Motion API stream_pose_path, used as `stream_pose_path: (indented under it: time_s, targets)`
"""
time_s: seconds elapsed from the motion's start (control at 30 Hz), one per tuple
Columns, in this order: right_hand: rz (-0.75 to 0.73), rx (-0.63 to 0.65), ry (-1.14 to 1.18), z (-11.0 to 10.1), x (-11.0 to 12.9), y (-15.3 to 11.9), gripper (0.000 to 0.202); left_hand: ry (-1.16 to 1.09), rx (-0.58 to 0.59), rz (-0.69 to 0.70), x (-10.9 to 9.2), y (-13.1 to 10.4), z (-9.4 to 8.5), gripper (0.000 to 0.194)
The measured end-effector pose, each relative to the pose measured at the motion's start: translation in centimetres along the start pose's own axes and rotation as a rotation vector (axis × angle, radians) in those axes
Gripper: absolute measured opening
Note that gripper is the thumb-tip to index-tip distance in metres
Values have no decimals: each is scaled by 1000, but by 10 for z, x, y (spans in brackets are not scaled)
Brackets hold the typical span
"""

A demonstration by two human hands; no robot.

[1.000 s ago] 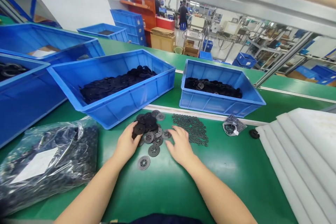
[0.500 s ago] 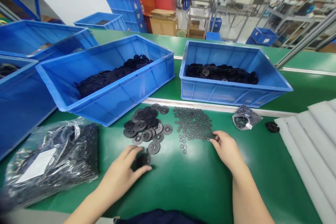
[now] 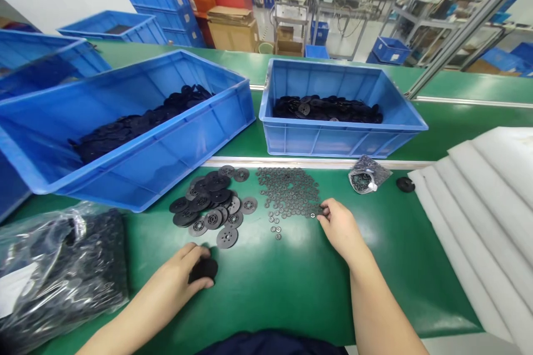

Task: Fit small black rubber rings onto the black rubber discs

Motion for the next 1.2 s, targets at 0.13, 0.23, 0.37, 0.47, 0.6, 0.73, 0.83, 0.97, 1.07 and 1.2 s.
stream_pose_path:
  time_s: [0.13, 0.23, 0.37, 0.47, 0.6, 0.73, 0.83, 0.97, 1.07, 1.2]
  targets:
    - [-5, 20, -103, 0, 0, 0, 7, -229, 91, -3, -26, 10, -11, 18]
    - [-27, 51, -154, -3, 5, -1, 7, -629, 236, -36, -60, 34, -12, 27]
    - [-110, -12, -88, -6, 24, -8, 9, -1190, 321, -39, -98, 75, 2, 35]
    - [-271, -74, 74, -1, 52, -19, 10, -1480, 228, -56, -104, 91, 20, 37]
    - [-493, 1, 188, 20, 94, -30, 11, -1731, 210, -99, -95, 86, 39, 36]
    - [-580, 42, 146, 41, 112, -32, 11, -1761, 256, -90, -92, 79, 44, 28]
    - [-588, 21, 107, 50, 110, -34, 12, -1704, 275, -87, -93, 79, 44, 25]
    - [-589, 0, 107, 53, 106, -36, 14, -1673, 277, -103, -92, 78, 47, 25]
    - [-576, -37, 123, 52, 104, -38, 14, -1677, 304, -93, -92, 77, 48, 27]
    - [-561, -70, 151, 52, 101, -38, 15, -1663, 302, -99, -94, 76, 49, 31]
Point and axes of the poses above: each hand's wrist, its own y-axis towards the middle knuckle, its own z-axis out of the palm, x = y × z, the point moved 2 cm from there along y, towards the middle knuckle, and after that the axes turned 3 degrees about x, right-handed, at the moved point
